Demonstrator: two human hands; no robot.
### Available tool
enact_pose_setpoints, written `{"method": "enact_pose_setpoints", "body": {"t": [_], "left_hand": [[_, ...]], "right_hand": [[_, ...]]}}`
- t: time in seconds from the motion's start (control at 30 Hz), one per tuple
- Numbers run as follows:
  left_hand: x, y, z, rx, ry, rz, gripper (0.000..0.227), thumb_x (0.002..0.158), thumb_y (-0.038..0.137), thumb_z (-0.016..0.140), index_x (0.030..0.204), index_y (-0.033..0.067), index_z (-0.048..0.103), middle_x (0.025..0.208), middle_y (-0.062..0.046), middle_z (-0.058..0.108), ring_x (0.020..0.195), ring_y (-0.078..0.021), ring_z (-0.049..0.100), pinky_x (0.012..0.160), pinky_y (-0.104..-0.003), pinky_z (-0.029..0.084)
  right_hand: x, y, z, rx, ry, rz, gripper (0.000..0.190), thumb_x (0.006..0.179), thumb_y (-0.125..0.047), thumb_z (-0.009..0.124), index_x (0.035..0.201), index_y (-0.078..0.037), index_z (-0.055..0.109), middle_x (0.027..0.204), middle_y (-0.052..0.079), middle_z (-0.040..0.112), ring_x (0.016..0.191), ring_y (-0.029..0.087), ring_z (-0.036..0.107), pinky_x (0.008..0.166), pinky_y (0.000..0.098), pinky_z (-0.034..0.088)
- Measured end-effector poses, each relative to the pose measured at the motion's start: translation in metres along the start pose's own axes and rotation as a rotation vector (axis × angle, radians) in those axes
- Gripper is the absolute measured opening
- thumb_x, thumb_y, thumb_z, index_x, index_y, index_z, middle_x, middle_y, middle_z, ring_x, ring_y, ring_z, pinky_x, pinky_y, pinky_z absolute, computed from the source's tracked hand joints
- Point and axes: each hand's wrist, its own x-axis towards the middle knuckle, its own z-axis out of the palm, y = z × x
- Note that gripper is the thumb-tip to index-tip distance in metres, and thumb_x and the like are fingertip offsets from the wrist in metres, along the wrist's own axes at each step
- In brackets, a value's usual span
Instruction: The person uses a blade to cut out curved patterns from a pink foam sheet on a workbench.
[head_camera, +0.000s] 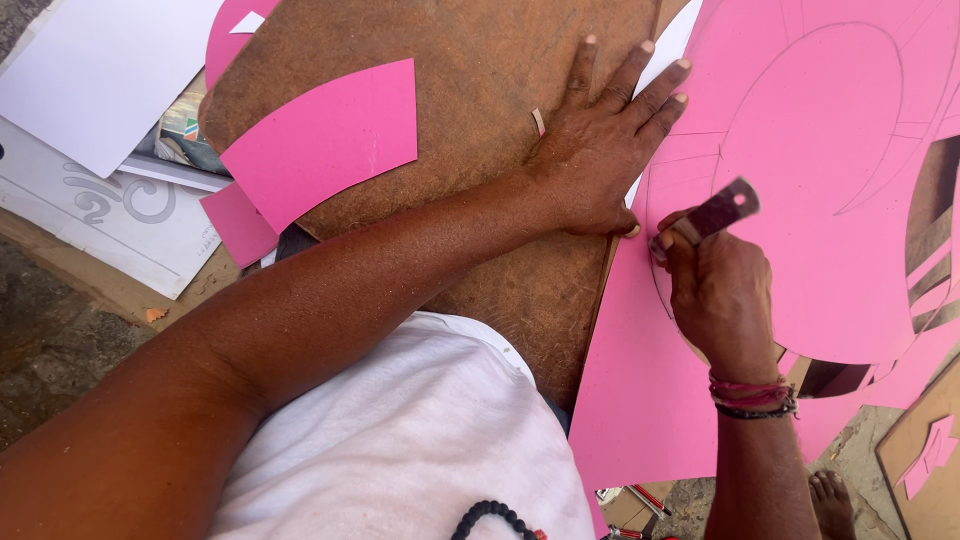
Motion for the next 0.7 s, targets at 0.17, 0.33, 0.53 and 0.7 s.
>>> {"method": "enact_pose_setpoints", "body": {"t": [0.17, 0.33, 0.53, 0.7], "left_hand": [[0.0, 0.0, -0.004, -0.001, -0.016, -0.012, 0.136, 0.058, 0.071, 0.087, 0.162, 0.005, 0.028, 0.17, -0.018, 0.005, 0.157, -0.0426, -0.002, 0.119, -0.077, -0.009], [-0.002, 0.001, -0.005, 0.001, -0.027, -0.011, 0.138, 0.057, 0.073, 0.087, 0.162, 0.0061, 0.028, 0.17, -0.017, 0.004, 0.157, -0.0429, -0.001, 0.12, -0.076, -0.008], [-0.001, 0.002, -0.009, 0.001, -0.056, -0.004, 0.136, 0.059, 0.074, 0.085, 0.16, 0.0049, 0.027, 0.17, -0.017, 0.004, 0.156, -0.0439, -0.001, 0.118, -0.078, -0.007], [-0.002, 0.001, -0.01, -0.004, -0.06, 0.0, 0.136, 0.06, 0.073, 0.085, 0.161, 0.0045, 0.025, 0.17, -0.018, 0.002, 0.156, -0.044, -0.001, 0.117, -0.079, -0.007]], "right_hand": [[-0.011, 0.01, 0.005, -0.138, -0.035, 0.002, 0.017, 0.105, -0.017, 0.061, 0.106, -0.005, 0.073, 0.066, 0.012, 0.067, 0.052, 0.026, 0.063, 0.051, 0.0405, 0.051], [-0.03, 0.034, 0.01, -0.268, -0.064, 0.017, 0.022, 0.106, -0.02, 0.064, 0.093, -0.005, 0.073, 0.062, 0.013, 0.062, 0.052, 0.027, 0.062, 0.052, 0.0417, 0.052], [-0.054, 0.03, 0.022, -0.408, -0.001, -0.005, 0.011, 0.104, -0.014, 0.064, 0.104, -0.006, 0.072, 0.075, 0.011, 0.068, 0.061, 0.025, 0.065, 0.053, 0.0404, 0.053], [-0.077, 0.02, 0.044, -0.437, 0.384, -0.222, 0.02, 0.093, -0.008, 0.068, 0.113, -0.008, 0.072, 0.093, 0.005, 0.073, 0.082, 0.023, 0.07, 0.072, 0.0406, 0.056]]}}
